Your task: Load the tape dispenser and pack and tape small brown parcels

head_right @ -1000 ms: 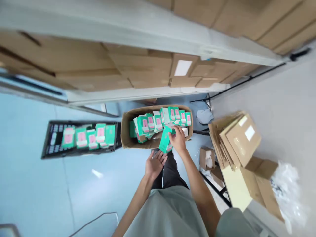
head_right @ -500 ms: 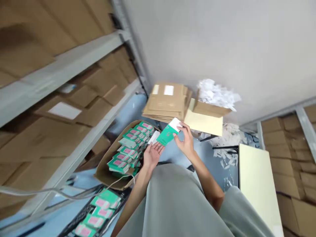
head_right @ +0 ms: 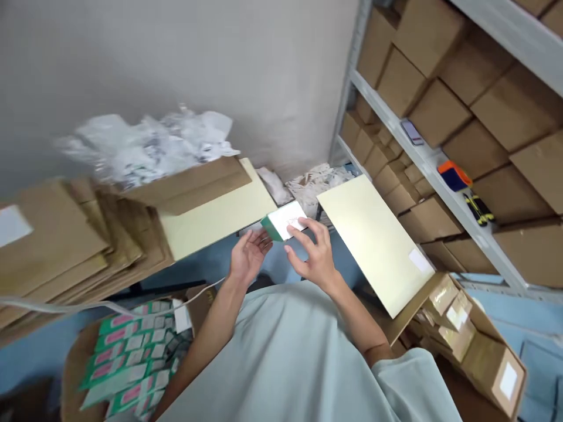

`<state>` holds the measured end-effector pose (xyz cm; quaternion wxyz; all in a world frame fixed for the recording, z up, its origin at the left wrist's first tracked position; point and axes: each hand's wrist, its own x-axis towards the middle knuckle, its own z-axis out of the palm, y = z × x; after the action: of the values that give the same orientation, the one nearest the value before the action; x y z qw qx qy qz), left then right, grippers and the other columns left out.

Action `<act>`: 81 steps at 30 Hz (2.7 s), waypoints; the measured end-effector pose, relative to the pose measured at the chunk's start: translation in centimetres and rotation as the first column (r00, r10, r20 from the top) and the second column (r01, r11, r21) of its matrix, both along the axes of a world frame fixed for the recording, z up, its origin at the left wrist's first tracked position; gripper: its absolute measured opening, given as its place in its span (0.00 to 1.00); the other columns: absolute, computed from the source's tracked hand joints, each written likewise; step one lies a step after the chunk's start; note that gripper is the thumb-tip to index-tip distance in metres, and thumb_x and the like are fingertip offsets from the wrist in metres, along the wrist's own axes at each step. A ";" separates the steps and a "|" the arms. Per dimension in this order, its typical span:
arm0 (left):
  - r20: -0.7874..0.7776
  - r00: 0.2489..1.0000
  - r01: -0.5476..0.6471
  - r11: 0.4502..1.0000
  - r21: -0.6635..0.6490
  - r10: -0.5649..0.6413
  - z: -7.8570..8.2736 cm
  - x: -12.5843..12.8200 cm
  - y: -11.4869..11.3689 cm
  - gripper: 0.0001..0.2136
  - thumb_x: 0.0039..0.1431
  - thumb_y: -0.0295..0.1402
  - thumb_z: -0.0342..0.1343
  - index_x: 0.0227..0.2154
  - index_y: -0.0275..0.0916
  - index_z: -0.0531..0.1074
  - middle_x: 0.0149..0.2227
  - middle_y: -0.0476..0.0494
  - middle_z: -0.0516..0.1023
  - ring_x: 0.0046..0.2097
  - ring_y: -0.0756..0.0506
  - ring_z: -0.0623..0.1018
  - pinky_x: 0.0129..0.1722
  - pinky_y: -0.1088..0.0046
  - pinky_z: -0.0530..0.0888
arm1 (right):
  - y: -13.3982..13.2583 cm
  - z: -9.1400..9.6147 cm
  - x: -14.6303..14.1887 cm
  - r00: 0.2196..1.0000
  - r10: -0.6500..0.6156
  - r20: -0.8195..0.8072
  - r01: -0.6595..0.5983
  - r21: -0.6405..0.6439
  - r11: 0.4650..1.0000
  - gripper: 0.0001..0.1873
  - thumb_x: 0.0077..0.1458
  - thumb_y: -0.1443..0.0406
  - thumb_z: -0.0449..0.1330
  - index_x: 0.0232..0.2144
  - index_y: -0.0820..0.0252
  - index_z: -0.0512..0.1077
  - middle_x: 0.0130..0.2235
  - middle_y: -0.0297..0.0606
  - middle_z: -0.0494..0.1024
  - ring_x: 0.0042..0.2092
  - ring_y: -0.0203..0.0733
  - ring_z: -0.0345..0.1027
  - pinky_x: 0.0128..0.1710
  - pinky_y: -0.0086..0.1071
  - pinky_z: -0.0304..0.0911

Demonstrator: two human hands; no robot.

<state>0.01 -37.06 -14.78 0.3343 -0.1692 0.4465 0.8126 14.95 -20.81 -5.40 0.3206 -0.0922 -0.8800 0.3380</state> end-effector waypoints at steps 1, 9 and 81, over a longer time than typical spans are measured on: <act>0.001 0.998 0.060 0.998 -0.021 -0.060 -0.2 0.2 1.8 0.14 0.69 0.43 0.64 0.44 0.37 0.85 0.44 0.38 0.87 0.41 0.44 0.84 0.43 0.70 0.79 | 1.1 -0.1 0.9 0.999 -0.054 0.010 0.054 -0.004 0.999 0.26 0.70 0.59 0.67 0.68 0.39 0.78 0.68 0.47 0.79 0.68 0.61 0.77 0.68 0.61 0.77; 0.054 0.936 0.351 0.934 -0.069 -0.348 -2.3 0.1 13.7 0.04 0.65 0.31 0.70 0.39 0.37 0.83 0.45 0.36 0.90 0.51 0.41 0.89 0.65 0.61 0.82 | 10.9 -3.3 4.2 0.852 -0.523 -0.023 0.522 -0.018 0.852 0.21 0.81 0.59 0.55 0.69 0.48 0.78 0.61 0.49 0.83 0.64 0.52 0.79 0.64 0.51 0.79; -0.038 0.241 0.970 0.241 -0.006 -0.970 1.4 -3.9 37.4 0.40 0.43 0.37 0.85 0.61 0.49 0.77 0.52 0.40 0.88 0.49 0.39 0.89 0.49 0.66 0.86 | 33.1 -4.5 3.9 0.659 -0.739 0.141 0.454 -0.858 0.242 0.32 0.49 0.43 0.80 0.51 0.49 0.82 0.53 0.38 0.87 0.53 0.48 0.80 0.56 0.40 0.79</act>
<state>-3.89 0.35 -13.41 0.7577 0.1583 0.4542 0.4411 18.86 12.27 -9.94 0.4646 -0.5144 -0.4357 0.5743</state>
